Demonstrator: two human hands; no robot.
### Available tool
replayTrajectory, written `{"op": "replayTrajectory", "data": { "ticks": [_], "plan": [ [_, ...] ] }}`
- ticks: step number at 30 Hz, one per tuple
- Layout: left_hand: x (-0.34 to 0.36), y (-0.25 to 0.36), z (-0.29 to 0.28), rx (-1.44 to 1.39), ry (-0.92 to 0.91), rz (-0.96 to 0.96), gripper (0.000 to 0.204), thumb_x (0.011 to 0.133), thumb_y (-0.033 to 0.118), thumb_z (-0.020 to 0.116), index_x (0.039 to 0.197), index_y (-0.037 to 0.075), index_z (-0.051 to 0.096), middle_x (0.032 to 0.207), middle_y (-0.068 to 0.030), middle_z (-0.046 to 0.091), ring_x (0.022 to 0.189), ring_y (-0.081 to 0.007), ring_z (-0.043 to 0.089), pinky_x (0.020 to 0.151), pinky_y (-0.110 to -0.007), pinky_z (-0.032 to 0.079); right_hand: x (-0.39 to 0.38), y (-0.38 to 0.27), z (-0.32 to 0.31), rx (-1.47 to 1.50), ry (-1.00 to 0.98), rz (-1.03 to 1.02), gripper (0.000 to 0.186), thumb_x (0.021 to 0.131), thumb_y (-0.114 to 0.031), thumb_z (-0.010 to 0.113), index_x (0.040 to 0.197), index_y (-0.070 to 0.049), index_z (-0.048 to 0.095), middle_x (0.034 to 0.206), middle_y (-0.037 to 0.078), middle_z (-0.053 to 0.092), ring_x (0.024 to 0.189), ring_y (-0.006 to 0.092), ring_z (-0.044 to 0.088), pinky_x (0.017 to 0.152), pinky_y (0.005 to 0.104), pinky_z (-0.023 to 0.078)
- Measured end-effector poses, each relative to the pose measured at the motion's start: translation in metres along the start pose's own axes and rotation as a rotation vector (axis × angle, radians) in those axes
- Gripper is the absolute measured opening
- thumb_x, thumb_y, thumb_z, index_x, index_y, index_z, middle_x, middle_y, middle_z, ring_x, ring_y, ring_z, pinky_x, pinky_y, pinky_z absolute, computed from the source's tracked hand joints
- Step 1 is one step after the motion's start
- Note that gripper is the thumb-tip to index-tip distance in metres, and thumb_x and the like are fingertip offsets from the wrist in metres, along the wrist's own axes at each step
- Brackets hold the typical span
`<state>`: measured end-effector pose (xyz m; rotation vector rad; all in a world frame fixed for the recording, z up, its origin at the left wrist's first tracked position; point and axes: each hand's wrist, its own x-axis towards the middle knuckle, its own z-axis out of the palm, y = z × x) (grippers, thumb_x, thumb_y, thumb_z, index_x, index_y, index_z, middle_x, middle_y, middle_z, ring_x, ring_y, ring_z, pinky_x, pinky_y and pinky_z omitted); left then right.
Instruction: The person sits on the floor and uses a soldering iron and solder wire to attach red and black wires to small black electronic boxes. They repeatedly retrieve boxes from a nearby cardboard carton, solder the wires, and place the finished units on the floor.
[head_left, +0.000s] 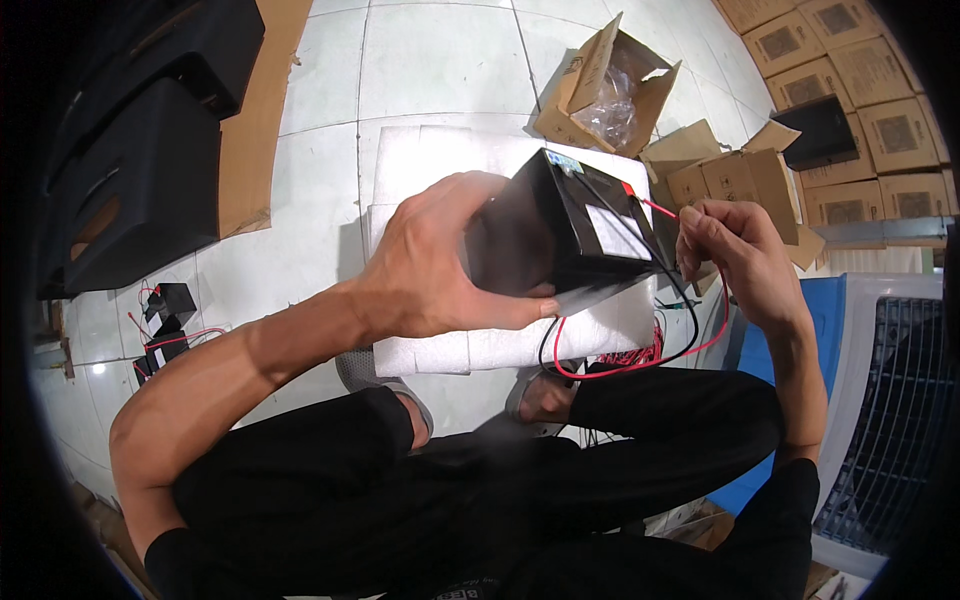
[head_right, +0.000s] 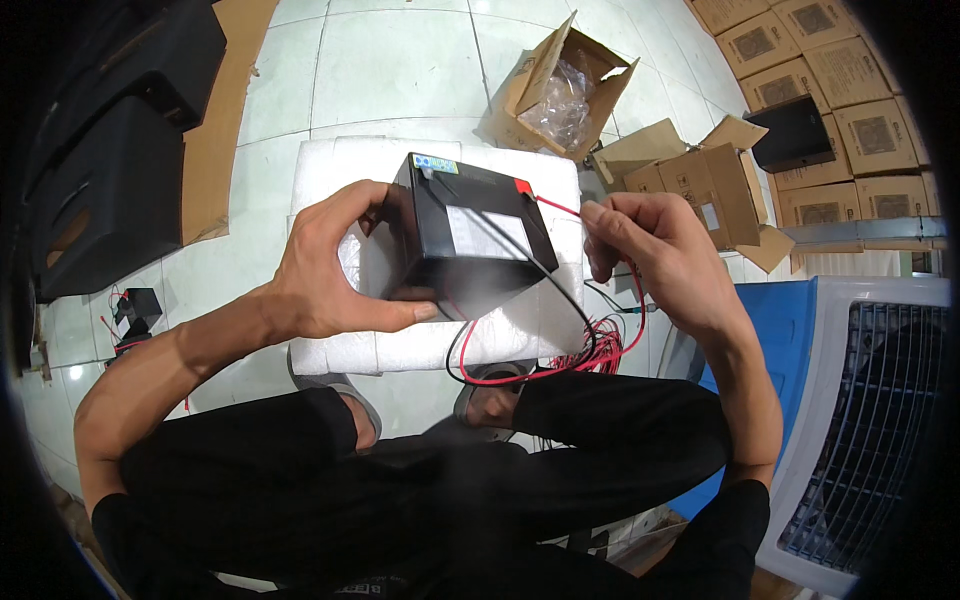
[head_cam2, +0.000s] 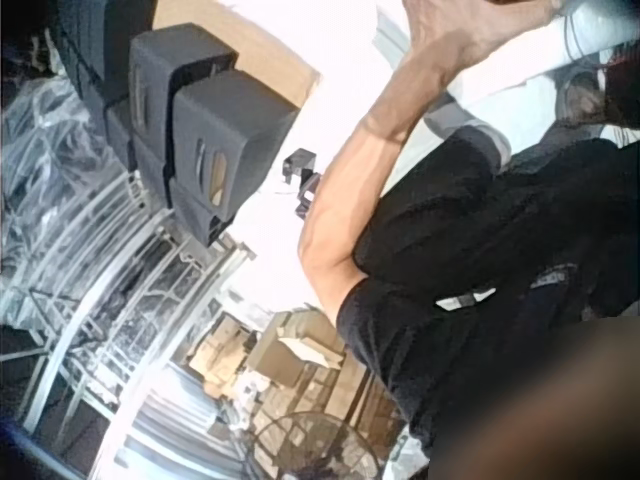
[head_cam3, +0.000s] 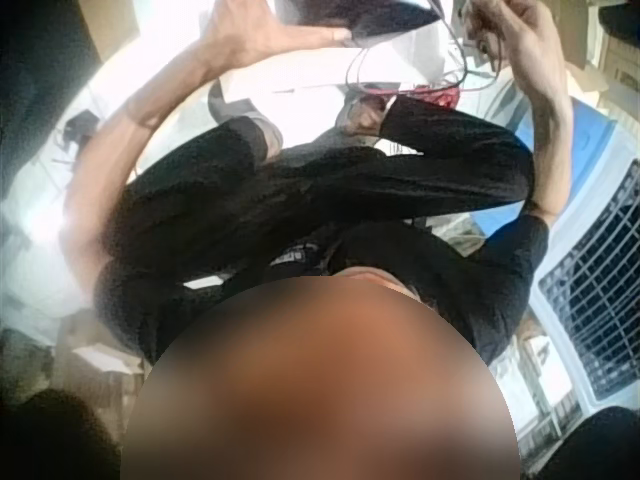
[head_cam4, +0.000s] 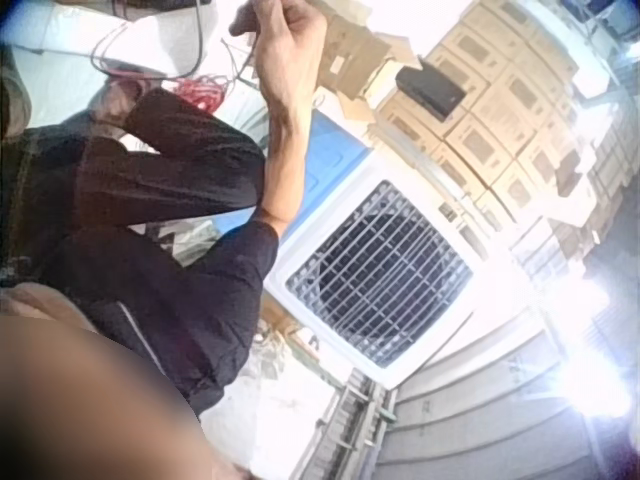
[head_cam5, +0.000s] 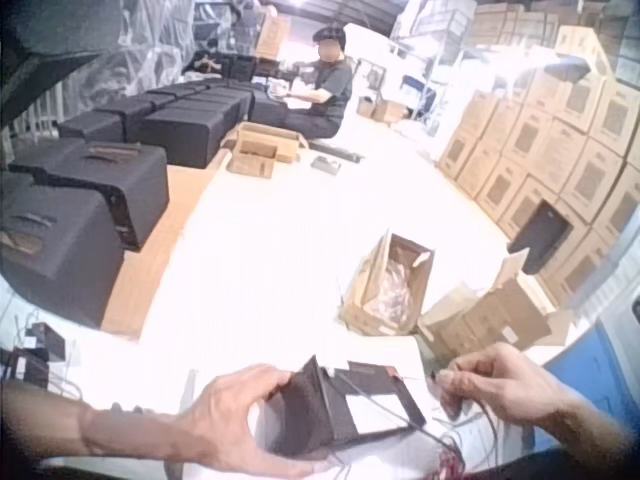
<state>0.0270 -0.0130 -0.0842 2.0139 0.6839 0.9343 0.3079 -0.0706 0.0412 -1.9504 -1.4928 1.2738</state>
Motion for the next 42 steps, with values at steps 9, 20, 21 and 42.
{"op": "replayTrajectory", "data": {
  "ticks": [9,20,21,42],
  "plan": [
    [0.003,0.007,-0.006,-0.059,-0.034,-0.155,0.066,0.059,0.036,0.086,0.108,-0.001,0.06,0.087,-0.0073,0.06,0.078,-0.0173,0.053,0.073,-0.031,0.044,0.01,0.0,0.002,0.126,0.008,-0.028,0.034,0.102,-0.025,0.056,0.076,-0.003,0.055,0.069,0.001,0.051,0.066,0.0093,0.05,0.065,0.0255,0.043],
    [0.007,0.013,-0.009,-0.105,-0.061,-0.325,0.063,0.063,0.035,0.085,0.107,-0.003,0.059,0.085,-0.0054,0.057,0.081,-0.0158,0.05,0.075,-0.031,0.043,-0.005,-0.025,0.029,-0.367,0.37,-0.534,0.038,0.095,-0.032,0.067,0.105,0.005,0.069,0.086,0.014,0.068,0.078,0.0175,0.061,0.069,0.0339,0.05],
    [0.007,0.012,-0.009,-0.027,-0.055,-0.272,0.064,0.067,0.043,0.086,0.105,-0.003,0.063,0.093,-0.0153,0.069,0.08,-0.0238,0.063,0.075,-0.036,0.051,-0.007,-0.027,0.03,-0.387,0.313,-0.552,0.036,0.095,-0.03,0.067,0.104,0.004,0.069,0.088,0.012,0.068,0.08,0.0174,0.061,0.071,0.0335,0.05],
    [0.011,0.007,-0.004,-0.111,-0.015,-0.346,0.068,0.069,0.042,0.082,0.111,-0.008,0.062,0.089,-0.0157,0.069,0.078,-0.0204,0.062,0.07,-0.035,0.05,-0.001,-0.034,0.04,-0.382,0.268,-0.463,0.031,0.1,-0.025,0.06,0.095,0.005,0.065,0.078,0.011,0.066,0.077,0.0164,0.067,0.075,0.032,0.055]
  ]
}}
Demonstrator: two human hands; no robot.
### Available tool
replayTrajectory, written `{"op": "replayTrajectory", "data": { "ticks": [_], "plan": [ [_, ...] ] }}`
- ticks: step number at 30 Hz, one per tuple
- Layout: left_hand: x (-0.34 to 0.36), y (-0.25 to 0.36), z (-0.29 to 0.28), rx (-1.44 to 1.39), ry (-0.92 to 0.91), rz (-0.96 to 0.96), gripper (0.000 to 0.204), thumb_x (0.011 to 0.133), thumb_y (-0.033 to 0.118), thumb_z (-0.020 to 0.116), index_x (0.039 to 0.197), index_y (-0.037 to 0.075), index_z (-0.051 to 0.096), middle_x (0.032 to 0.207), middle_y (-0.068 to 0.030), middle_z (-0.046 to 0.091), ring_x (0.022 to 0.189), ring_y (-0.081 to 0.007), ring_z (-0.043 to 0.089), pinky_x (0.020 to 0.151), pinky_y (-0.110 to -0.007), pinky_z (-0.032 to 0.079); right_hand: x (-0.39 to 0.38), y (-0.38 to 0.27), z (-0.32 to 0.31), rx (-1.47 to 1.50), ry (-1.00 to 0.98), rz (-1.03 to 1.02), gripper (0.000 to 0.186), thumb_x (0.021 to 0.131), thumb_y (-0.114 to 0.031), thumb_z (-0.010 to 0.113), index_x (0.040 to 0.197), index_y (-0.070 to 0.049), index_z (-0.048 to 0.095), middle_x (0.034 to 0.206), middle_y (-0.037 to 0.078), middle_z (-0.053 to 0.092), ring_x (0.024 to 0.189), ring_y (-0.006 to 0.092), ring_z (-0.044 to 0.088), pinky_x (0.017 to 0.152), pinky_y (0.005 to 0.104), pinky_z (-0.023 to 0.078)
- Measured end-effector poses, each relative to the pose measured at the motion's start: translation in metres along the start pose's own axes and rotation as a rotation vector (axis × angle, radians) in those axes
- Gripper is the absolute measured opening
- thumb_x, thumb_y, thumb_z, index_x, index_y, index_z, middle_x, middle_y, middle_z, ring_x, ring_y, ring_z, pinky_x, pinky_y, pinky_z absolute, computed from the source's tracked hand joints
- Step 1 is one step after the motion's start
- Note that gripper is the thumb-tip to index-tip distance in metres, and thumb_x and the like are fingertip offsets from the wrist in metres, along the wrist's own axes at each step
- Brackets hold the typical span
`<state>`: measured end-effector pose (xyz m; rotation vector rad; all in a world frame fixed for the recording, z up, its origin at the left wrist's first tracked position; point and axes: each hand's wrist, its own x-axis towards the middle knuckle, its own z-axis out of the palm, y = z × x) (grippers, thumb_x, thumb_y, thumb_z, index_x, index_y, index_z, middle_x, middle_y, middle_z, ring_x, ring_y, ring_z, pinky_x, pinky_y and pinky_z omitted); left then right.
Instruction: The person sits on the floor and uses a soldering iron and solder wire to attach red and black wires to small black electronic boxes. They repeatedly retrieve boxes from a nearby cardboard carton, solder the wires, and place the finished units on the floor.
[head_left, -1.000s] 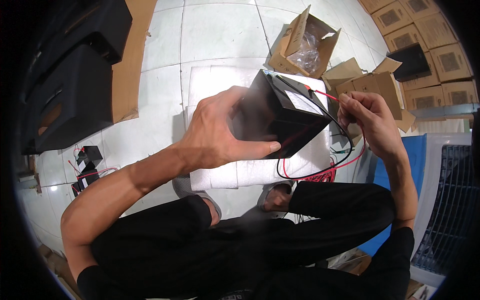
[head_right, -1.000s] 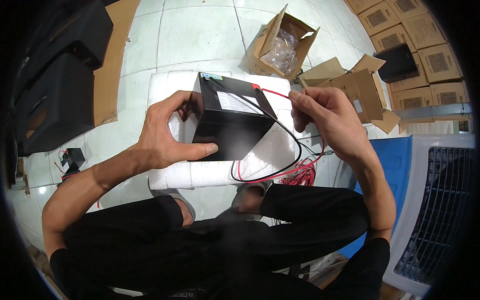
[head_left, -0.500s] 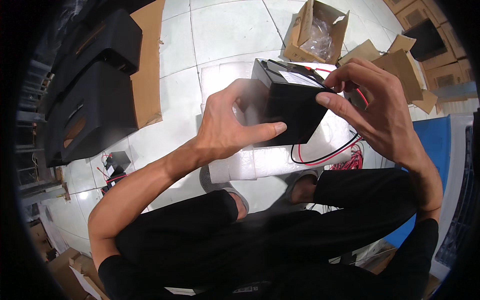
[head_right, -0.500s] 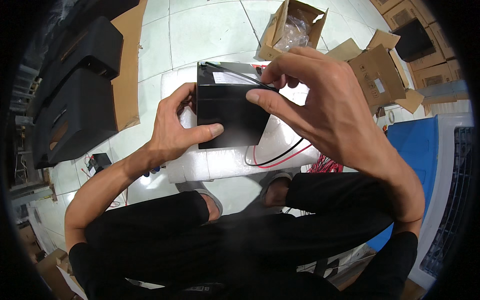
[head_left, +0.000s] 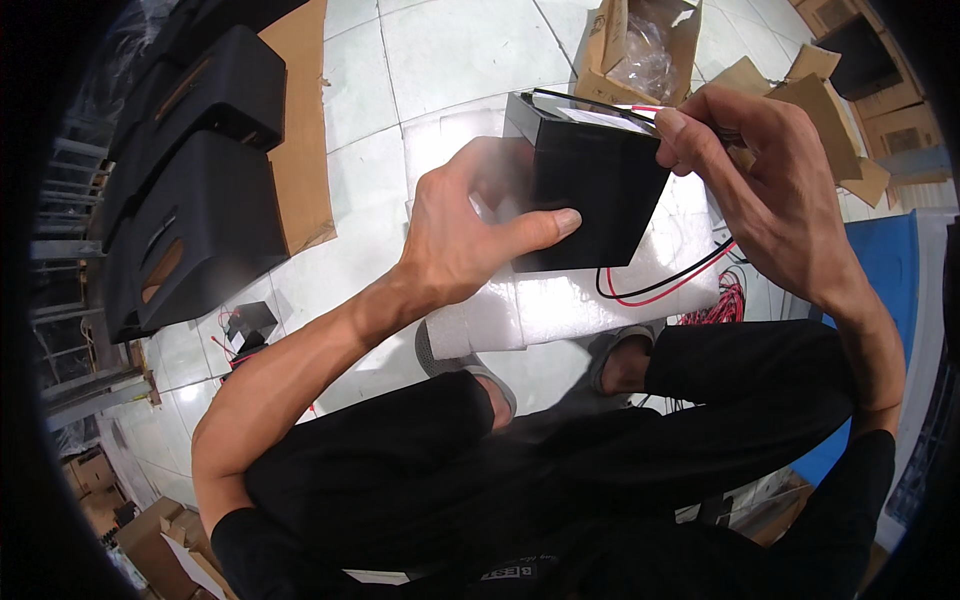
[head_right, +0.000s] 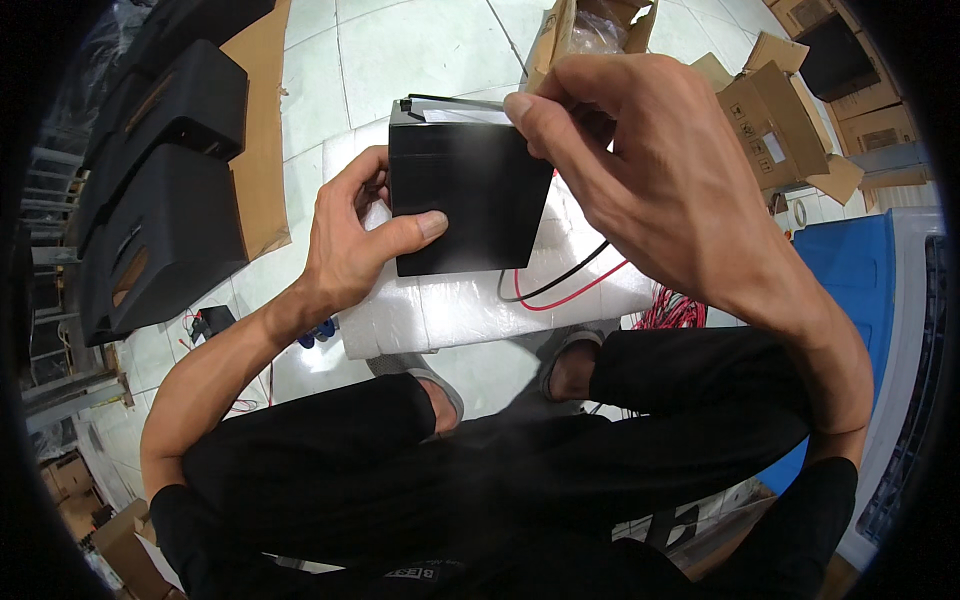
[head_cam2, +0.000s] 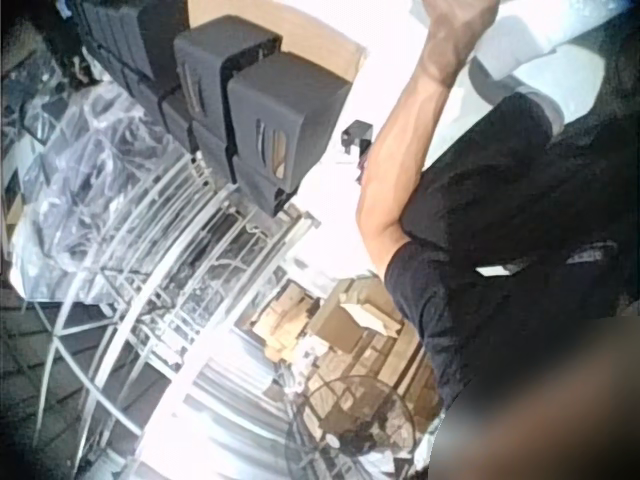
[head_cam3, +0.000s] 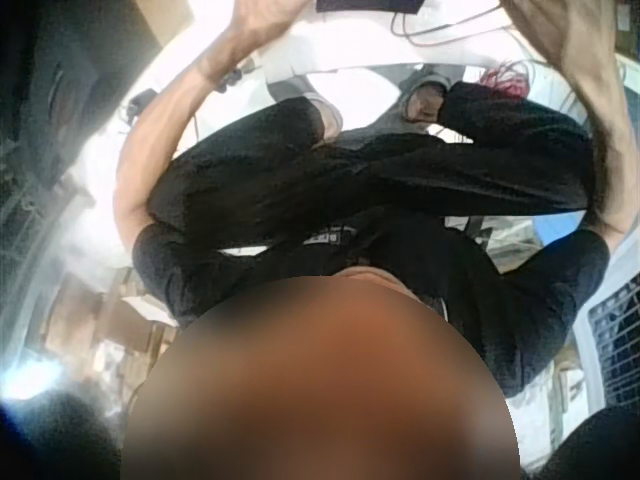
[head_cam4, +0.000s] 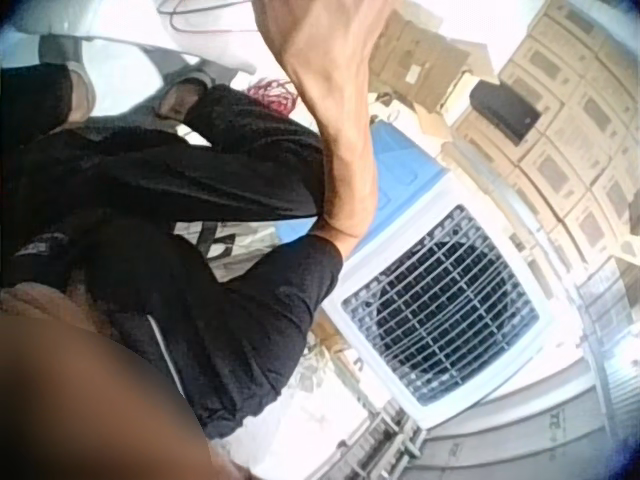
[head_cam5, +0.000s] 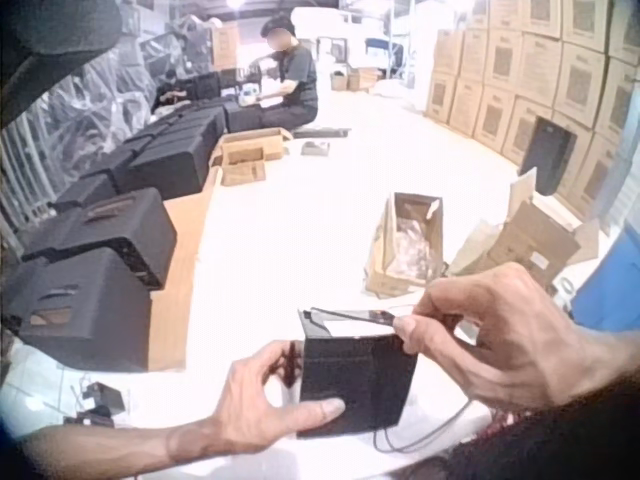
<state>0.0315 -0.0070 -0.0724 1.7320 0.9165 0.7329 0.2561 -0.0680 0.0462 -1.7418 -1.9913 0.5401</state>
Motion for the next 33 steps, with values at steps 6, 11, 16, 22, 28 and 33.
{"op": "replayTrajectory", "data": {
  "ticks": [6,11,16,22,28,33],
  "plan": [
    [-0.001,0.001,-0.002,-0.009,-0.035,-0.016,0.07,0.071,0.043,0.081,0.114,-0.008,0.061,0.092,-0.0172,0.069,0.081,-0.0213,0.063,0.072,-0.036,0.051,-0.001,0.001,0.001,0.074,0.0,0.009,0.029,0.103,-0.022,0.055,0.101,0.006,0.064,0.082,0.012,0.066,0.082,0.0165,0.068,0.079,0.032,0.057],
    [0.0,0.002,-0.003,0.0,-0.044,-0.008,0.07,0.071,0.044,0.081,0.114,-0.009,0.06,0.092,-0.0183,0.069,0.083,-0.0227,0.064,0.074,-0.036,0.052,0.003,0.004,-0.001,0.106,-0.021,-0.003,0.031,0.103,-0.024,0.054,0.099,0.005,0.064,0.081,0.011,0.066,0.079,0.0157,0.067,0.078,0.0314,0.056],
    [0.0,0.003,-0.004,0.001,-0.043,-0.014,0.069,0.071,0.042,0.081,0.112,-0.008,0.06,0.092,-0.0184,0.069,0.083,-0.023,0.065,0.075,-0.037,0.052,0.005,0.011,-0.001,0.106,-0.036,-0.018,0.033,0.104,-0.026,0.054,0.093,0.004,0.064,0.078,0.01,0.065,0.076,0.0138,0.065,0.074,0.0298,0.054],
    [-0.001,-0.002,-0.004,0.002,-0.045,0.032,0.066,0.07,0.041,0.082,0.11,-0.007,0.061,0.092,-0.0184,0.069,0.084,-0.0239,0.065,0.076,-0.037,0.053,0.001,0.013,0.001,0.066,0.034,-0.022,0.033,0.102,-0.028,0.056,0.093,0.003,0.064,0.076,0.008,0.062,0.075,0.0128,0.062,0.073,0.0296,0.052],
    [-0.012,-0.001,-0.008,0.042,-0.132,0.141,0.061,0.067,0.033,0.088,0.111,0.001,0.06,0.104,-0.0155,0.062,0.097,-0.0272,0.063,0.088,-0.037,0.05,-0.006,-0.003,-0.011,0.117,-0.053,0.016,0.029,0.094,-0.024,0.069,0.097,0.004,0.065,0.085,0.008,0.063,0.083,0.0149,0.06,0.077,0.0315,0.051],
    [-0.015,-0.003,-0.004,0.218,-0.174,0.446,0.086,0.066,0.033,0.091,0.129,-0.004,0.045,0.109,-0.019,0.054,0.101,-0.0329,0.058,0.087,-0.04,0.049,-0.013,-0.006,-0.005,0.179,-0.204,-0.137,0.025,0.081,-0.015,0.08,0.092,0.002,0.065,0.084,0.009,0.064,0.081,0.0183,0.062,0.073,0.0327,0.05]
  ]
}}
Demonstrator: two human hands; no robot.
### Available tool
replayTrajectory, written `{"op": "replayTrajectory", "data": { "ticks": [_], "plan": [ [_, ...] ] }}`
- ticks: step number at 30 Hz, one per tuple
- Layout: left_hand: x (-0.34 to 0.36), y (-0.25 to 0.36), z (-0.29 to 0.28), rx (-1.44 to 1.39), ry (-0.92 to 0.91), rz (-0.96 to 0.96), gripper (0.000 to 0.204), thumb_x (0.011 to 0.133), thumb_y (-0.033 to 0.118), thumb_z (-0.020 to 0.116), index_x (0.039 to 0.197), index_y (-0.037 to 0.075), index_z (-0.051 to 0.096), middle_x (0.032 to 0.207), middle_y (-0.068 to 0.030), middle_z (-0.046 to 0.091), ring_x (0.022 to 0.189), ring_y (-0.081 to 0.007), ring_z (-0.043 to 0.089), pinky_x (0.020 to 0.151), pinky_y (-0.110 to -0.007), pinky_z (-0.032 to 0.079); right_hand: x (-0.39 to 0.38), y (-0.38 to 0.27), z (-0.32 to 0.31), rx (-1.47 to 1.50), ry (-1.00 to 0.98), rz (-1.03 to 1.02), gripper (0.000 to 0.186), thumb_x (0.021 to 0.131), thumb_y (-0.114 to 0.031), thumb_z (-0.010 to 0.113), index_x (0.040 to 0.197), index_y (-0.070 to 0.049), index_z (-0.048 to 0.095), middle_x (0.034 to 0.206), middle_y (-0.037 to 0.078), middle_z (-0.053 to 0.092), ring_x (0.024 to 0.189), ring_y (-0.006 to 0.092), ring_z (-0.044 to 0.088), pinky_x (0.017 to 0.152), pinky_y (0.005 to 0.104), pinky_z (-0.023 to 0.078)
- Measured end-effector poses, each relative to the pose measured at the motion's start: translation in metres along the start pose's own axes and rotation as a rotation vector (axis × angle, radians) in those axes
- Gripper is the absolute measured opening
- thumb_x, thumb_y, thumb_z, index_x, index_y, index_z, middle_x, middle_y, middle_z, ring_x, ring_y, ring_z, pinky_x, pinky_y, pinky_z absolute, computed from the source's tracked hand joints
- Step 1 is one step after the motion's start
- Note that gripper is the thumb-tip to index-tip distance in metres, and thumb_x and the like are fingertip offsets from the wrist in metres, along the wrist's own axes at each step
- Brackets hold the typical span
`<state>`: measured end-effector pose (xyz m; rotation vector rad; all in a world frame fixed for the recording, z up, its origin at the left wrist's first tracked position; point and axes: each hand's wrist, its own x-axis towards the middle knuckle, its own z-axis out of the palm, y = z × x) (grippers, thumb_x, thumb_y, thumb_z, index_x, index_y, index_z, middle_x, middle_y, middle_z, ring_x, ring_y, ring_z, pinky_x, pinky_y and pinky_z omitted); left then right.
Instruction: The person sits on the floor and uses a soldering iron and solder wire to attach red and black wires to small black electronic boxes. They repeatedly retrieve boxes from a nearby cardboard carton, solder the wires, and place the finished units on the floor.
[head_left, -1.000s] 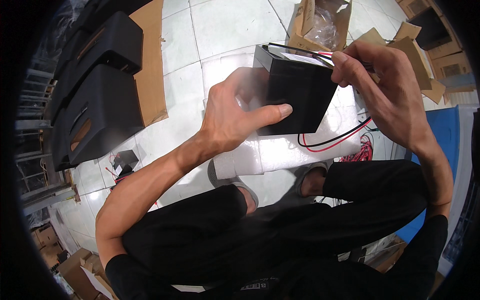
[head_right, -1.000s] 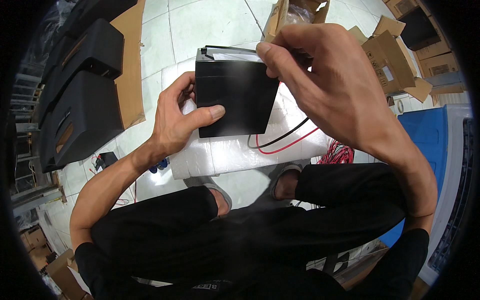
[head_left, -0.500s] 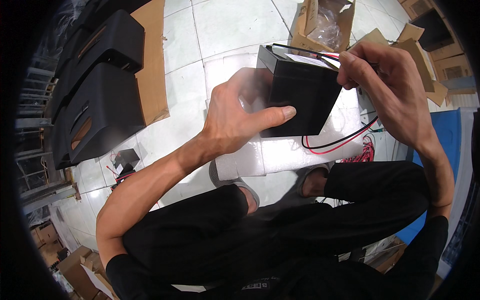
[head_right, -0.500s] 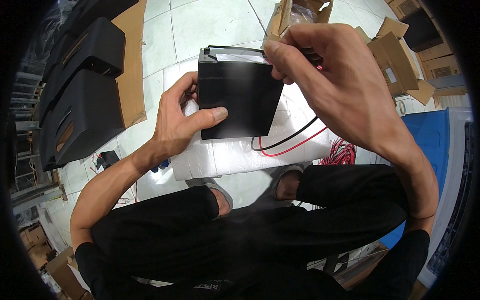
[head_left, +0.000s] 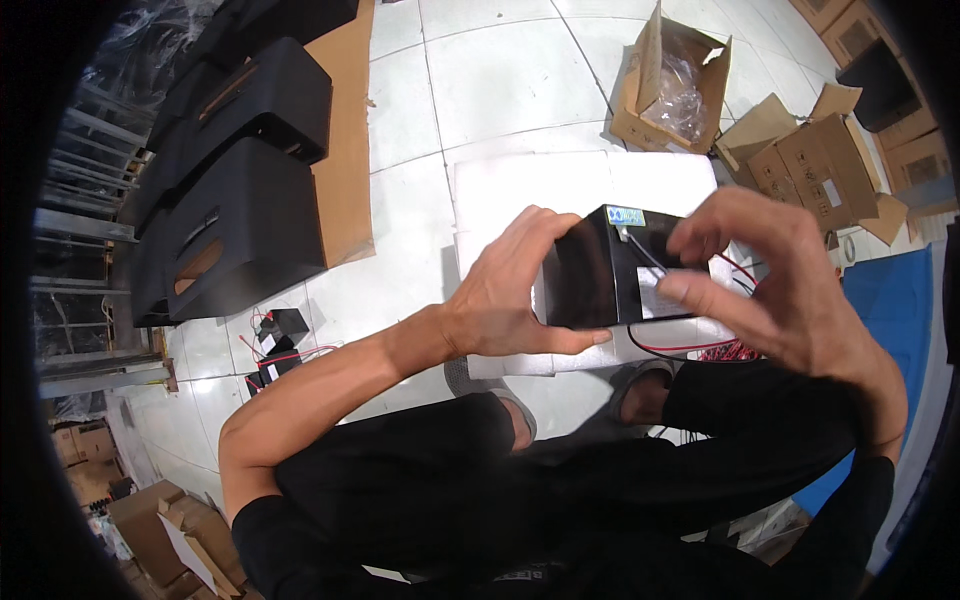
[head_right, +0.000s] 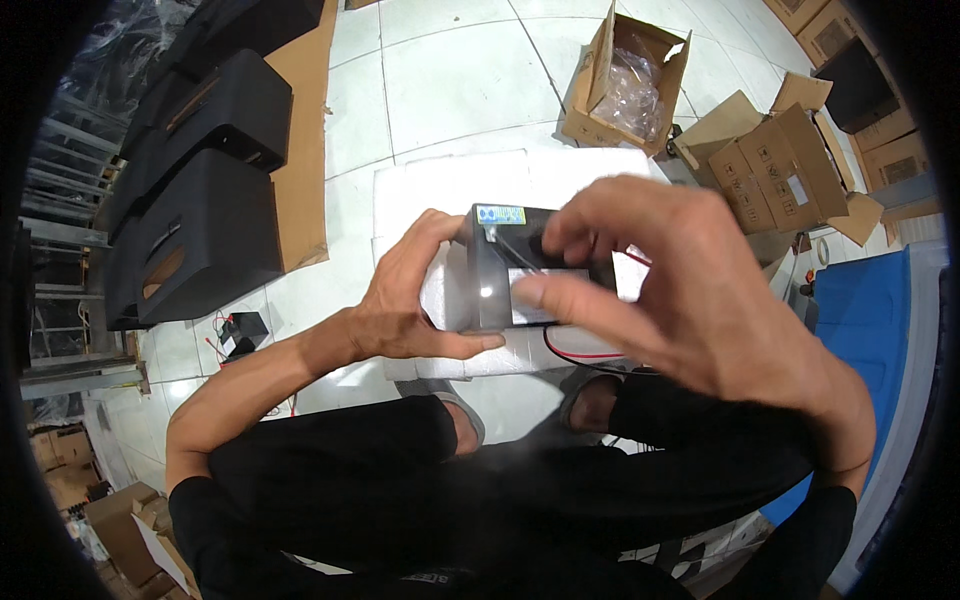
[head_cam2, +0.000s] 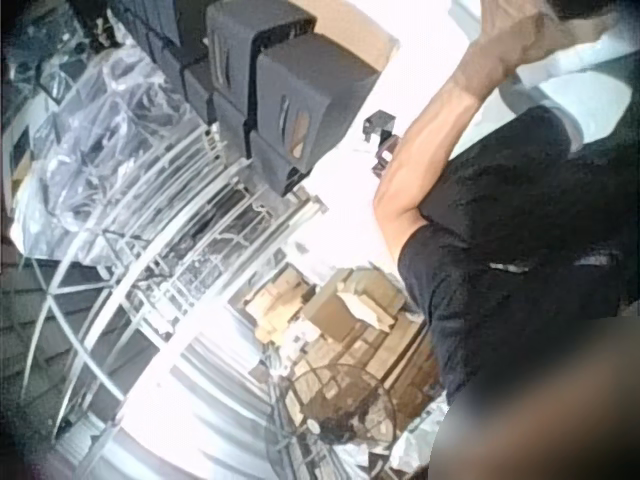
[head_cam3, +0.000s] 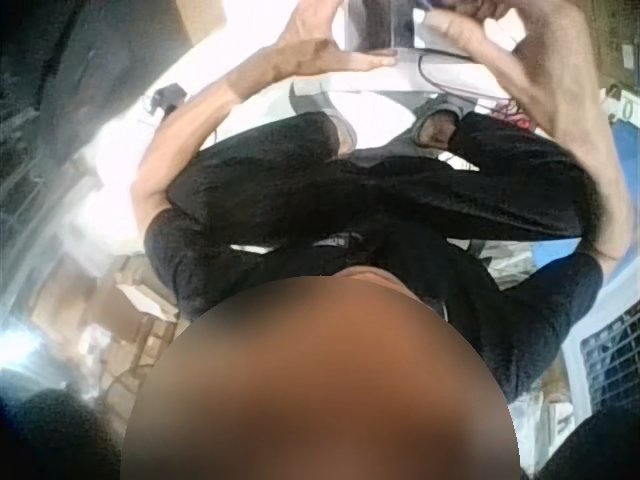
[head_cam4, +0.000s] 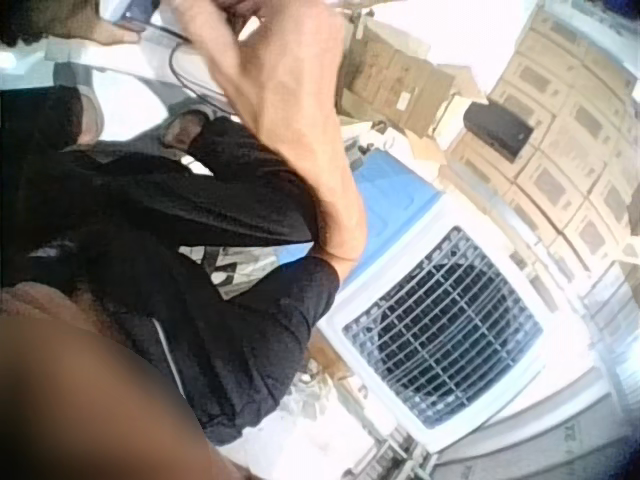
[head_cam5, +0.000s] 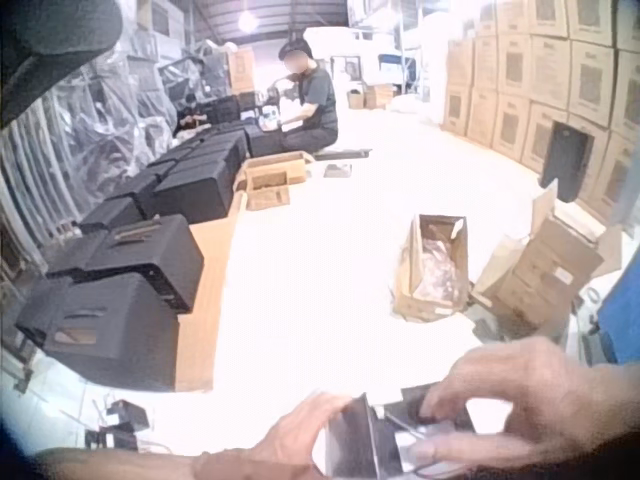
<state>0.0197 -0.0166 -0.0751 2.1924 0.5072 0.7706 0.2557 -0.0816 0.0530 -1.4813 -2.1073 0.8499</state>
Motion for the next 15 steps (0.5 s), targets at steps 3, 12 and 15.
{"op": "replayTrajectory", "data": {
  "ticks": [3,12,15],
  "plan": [
    [-0.002,-0.003,0.003,0.019,0.004,0.055,0.088,0.065,0.03,0.091,0.13,-0.004,0.044,0.111,-0.0192,0.054,0.101,-0.0335,0.057,0.087,-0.041,0.048,-0.004,0.0,0.004,-0.155,-0.083,-0.109,0.024,0.085,-0.017,0.076,0.082,0.002,0.061,0.074,0.013,0.061,0.067,0.0245,0.061,0.061,0.0365,0.048],
    [0.0,-0.002,0.0,0.008,-0.082,0.033,0.091,0.063,0.024,0.089,0.134,-0.001,0.037,0.115,-0.0196,0.054,0.104,-0.0358,0.056,0.088,-0.041,0.048,-0.014,-0.01,0.019,-0.336,-0.073,-0.236,0.02,0.09,-0.009,0.063,0.076,0.003,0.055,0.063,0.014,0.056,0.052,0.028,0.059,0.047,0.0393,0.047],
    [-0.001,0.003,-0.001,-0.018,-0.135,-0.142,0.091,0.065,0.024,0.087,0.135,-0.001,0.034,0.115,-0.0209,0.055,0.103,-0.0379,0.058,0.087,-0.042,0.049,-0.013,-0.01,0.023,-0.292,-0.098,-0.237,0.019,0.091,-0.008,0.062,0.078,0.004,0.055,0.064,0.015,0.056,0.049,0.0285,0.058,0.045,0.0395,0.046]
  ]
}}
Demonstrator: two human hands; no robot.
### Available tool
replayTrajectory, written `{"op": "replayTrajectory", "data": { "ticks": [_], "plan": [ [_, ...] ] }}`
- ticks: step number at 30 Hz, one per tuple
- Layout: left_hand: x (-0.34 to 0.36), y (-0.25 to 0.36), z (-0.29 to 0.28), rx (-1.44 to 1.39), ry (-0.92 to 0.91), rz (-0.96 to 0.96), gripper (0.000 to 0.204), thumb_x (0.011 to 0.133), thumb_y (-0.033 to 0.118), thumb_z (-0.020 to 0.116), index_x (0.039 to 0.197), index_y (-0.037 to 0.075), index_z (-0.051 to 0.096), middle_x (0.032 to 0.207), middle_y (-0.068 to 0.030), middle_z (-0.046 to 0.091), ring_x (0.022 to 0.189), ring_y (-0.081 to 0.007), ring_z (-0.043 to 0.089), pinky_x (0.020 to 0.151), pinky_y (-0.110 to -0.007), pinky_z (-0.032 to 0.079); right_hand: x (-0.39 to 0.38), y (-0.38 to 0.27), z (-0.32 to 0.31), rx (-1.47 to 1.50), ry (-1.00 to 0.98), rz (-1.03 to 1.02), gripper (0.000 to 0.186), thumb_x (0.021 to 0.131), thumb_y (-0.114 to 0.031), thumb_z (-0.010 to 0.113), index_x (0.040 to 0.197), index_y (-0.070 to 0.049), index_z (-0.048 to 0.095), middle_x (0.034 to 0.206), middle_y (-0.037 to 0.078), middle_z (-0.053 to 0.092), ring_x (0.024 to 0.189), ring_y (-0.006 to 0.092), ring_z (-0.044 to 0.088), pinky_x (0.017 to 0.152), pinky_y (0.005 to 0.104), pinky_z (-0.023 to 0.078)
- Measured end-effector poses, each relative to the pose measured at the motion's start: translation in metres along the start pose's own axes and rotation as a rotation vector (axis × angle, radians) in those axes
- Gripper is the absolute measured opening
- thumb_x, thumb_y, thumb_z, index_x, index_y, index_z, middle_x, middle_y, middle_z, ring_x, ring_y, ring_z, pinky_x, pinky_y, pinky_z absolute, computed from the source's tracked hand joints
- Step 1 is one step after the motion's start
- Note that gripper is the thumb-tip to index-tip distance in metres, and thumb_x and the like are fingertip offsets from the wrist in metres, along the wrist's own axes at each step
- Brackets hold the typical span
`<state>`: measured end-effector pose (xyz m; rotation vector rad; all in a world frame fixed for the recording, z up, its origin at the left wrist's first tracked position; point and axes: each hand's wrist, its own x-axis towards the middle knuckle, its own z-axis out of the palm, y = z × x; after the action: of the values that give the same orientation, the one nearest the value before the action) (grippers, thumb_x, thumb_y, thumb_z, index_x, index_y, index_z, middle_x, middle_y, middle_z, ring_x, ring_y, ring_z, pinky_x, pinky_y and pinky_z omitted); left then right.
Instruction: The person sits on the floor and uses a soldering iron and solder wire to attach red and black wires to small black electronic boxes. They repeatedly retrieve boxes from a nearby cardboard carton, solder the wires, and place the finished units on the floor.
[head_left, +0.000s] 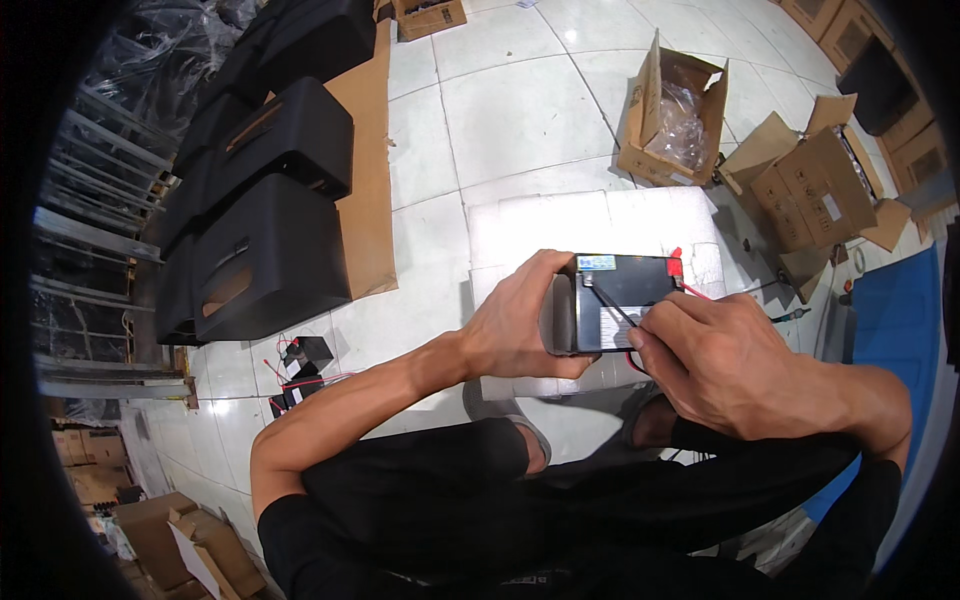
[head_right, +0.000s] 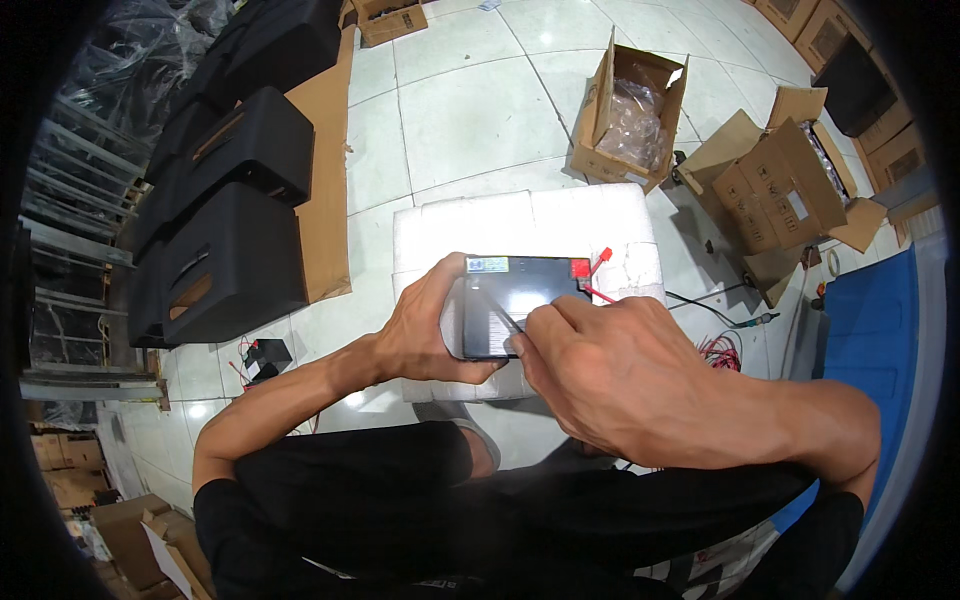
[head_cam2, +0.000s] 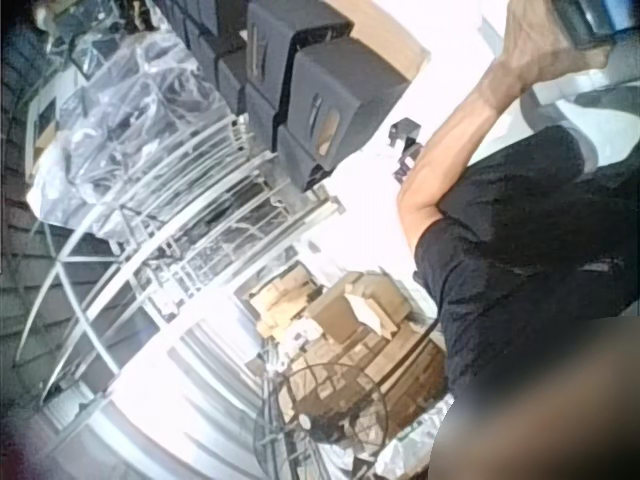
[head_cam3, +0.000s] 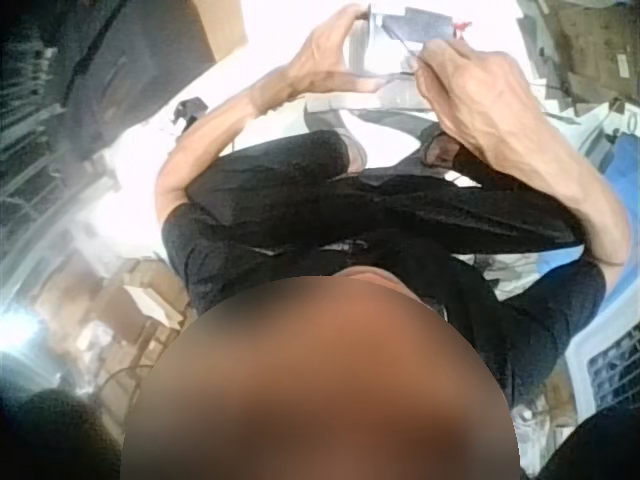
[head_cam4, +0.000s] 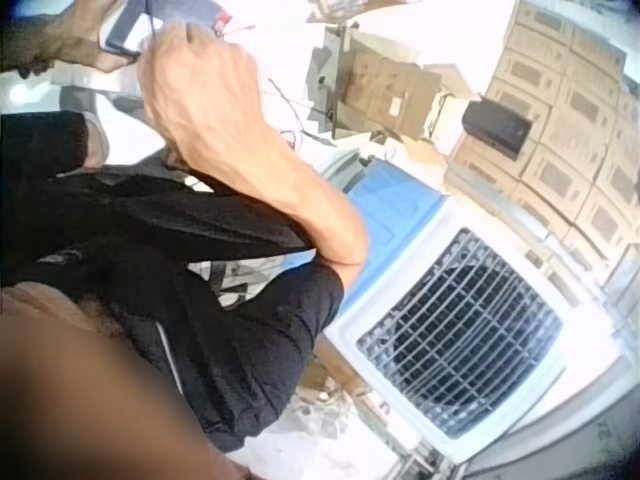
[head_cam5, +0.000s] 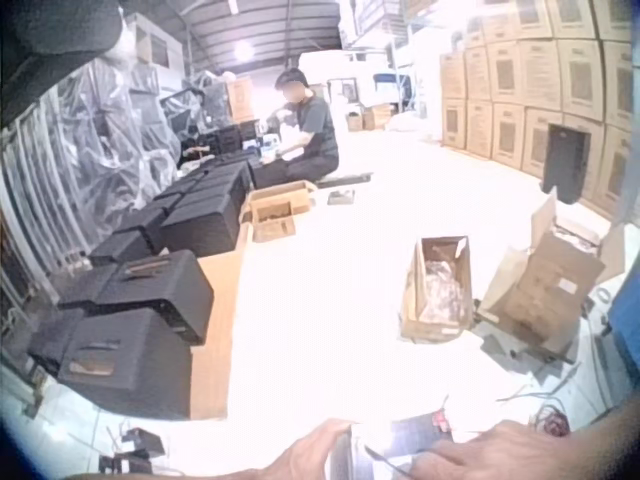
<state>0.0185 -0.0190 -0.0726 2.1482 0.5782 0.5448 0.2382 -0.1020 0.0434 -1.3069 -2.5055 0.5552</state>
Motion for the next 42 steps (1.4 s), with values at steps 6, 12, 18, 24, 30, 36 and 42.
{"op": "replayTrajectory", "data": {
  "ticks": [6,12,18,24,30,36,42],
  "plan": [
    [0.001,0.002,0.0,-0.095,-0.024,-0.084,0.091,0.066,0.028,0.087,0.133,0.0,0.033,0.109,-0.0251,0.06,0.097,-0.0397,0.064,0.084,-0.043,0.051,0.004,0.0,0.006,0.021,0.02,-0.026,0.019,0.091,-0.007,0.061,0.079,0.005,0.054,0.067,0.017,0.056,0.05,0.0307,0.059,0.047,0.0413,0.049],
    [0.001,0.001,0.0,-0.044,0.013,-0.064,0.091,0.067,0.032,0.088,0.131,-0.002,0.032,0.106,-0.027,0.063,0.095,-0.0405,0.066,0.082,-0.044,0.052,0.004,0.002,0.007,0.049,0.02,-0.006,0.017,0.09,-0.007,0.062,0.083,0.006,0.053,0.066,0.017,0.055,0.052,0.0341,0.059,0.047,0.0423,0.048],
    [0.0,-0.002,0.0,-0.031,0.01,-0.01,0.089,0.069,0.034,0.087,0.129,-0.002,0.033,0.101,-0.026,0.064,0.091,-0.0396,0.067,0.079,-0.044,0.053,0.002,0.001,0.005,0.075,-0.011,0.009,0.016,0.09,-0.006,0.061,0.083,0.006,0.053,0.066,0.018,0.055,0.052,0.0353,0.059,0.048,0.0433,0.048],
    [0.001,-0.003,-0.001,-0.043,0.001,-0.044,0.087,0.068,0.034,0.088,0.127,-0.002,0.034,0.101,-0.027,0.064,0.092,-0.0402,0.067,0.08,-0.043,0.053,0.003,0.0,0.008,0.093,0.018,0.005,0.018,0.092,-0.007,0.061,0.082,0.005,0.053,0.065,0.017,0.054,0.055,0.0353,0.059,0.05,0.0437,0.048],
    [0.001,0.0,-0.001,-0.009,0.022,-0.101,0.088,0.067,0.036,0.088,0.127,-0.002,0.036,0.107,-0.0284,0.064,0.098,-0.0419,0.066,0.086,-0.043,0.052,-0.01,0.003,-0.03,0.262,-0.193,0.139,0.025,0.094,-0.016,0.061,0.08,0.004,0.062,0.063,0.017,0.06,0.053,0.0315,0.059,0.051,0.0422,0.048],
    [0.001,-0.003,-0.002,-0.002,-0.016,-0.107,0.098,0.065,0.037,0.089,0.135,-0.001,0.032,0.121,-0.025,0.055,0.113,-0.0387,0.058,0.096,-0.044,0.047,-0.032,0.023,-0.059,0.216,-0.016,0.647,0.033,0.093,-0.03,0.068,0.091,0.002,0.072,0.082,0.013,0.07,0.079,0.0215,0.067,0.073,0.0387,0.054],
    [0.004,-0.004,0.0,0.032,0.001,0.003,0.1,0.067,0.037,0.089,0.137,-0.003,0.028,0.117,-0.0266,0.058,0.109,-0.0407,0.062,0.094,-0.043,0.05,-0.036,0.052,-0.032,0.608,-0.397,0.39,0.067,0.085,-0.051,0.074,0.118,0.006,0.059,0.109,0.021,0.065,0.099,0.0271,0.063,0.081,0.0449,0.051]
  ]
}}
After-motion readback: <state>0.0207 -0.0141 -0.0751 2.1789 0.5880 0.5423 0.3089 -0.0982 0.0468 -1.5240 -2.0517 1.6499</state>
